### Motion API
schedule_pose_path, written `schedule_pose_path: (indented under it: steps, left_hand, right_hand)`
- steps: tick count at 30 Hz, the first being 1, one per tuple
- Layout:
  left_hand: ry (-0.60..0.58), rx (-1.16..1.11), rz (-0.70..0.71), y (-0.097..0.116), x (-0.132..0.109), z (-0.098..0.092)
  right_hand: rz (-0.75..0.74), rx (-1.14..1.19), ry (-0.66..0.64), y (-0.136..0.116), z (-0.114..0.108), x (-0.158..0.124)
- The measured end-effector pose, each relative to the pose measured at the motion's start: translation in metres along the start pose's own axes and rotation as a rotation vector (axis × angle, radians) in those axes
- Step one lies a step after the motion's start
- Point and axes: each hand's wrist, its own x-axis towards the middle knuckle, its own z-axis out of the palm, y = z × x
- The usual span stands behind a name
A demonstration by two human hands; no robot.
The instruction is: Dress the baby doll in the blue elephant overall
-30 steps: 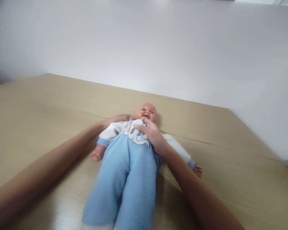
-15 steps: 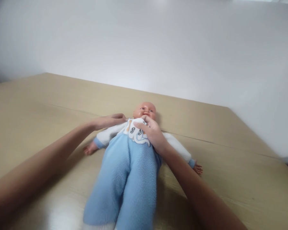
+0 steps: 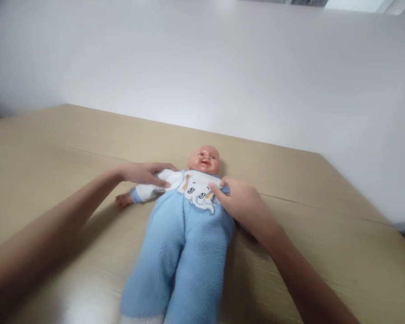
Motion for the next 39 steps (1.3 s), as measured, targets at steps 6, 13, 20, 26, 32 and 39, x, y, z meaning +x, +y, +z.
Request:
schedule_pose_path:
  steps: [6,13,20,26,32,39]
  left_hand:
    - [0.051,0.132,-0.087,0.013,-0.007,-0.002]
    - [0.421,0.352,0.114,0.064,-0.008,0.023]
    - [0.533,0.484,0.392,0.121,0.054,0.089]
    - [0.463,0.486,0.426,0.115,0.082,0.108]
    - [0.481,0.363,0.704,0.113,0.074,0.109]
    - [0.596,0.44,0.769,0.115,0.064,0.111]
  right_hand:
    - [-0.141,0.014,0.271,0.068,0.016,-0.04]
    - [-0.032,0.149,0.155,0.128,0.024,-0.11]
    - [0.09,0.458,0.144,0.128,0.026,-0.121]
    - [0.155,0.577,0.271,0.125,0.023,-0.118]
    - [0.141,1.053,0.4,0.108,0.02,-0.085]
    - [0.07,1.188,0.529,0.064,0.022,-0.026]
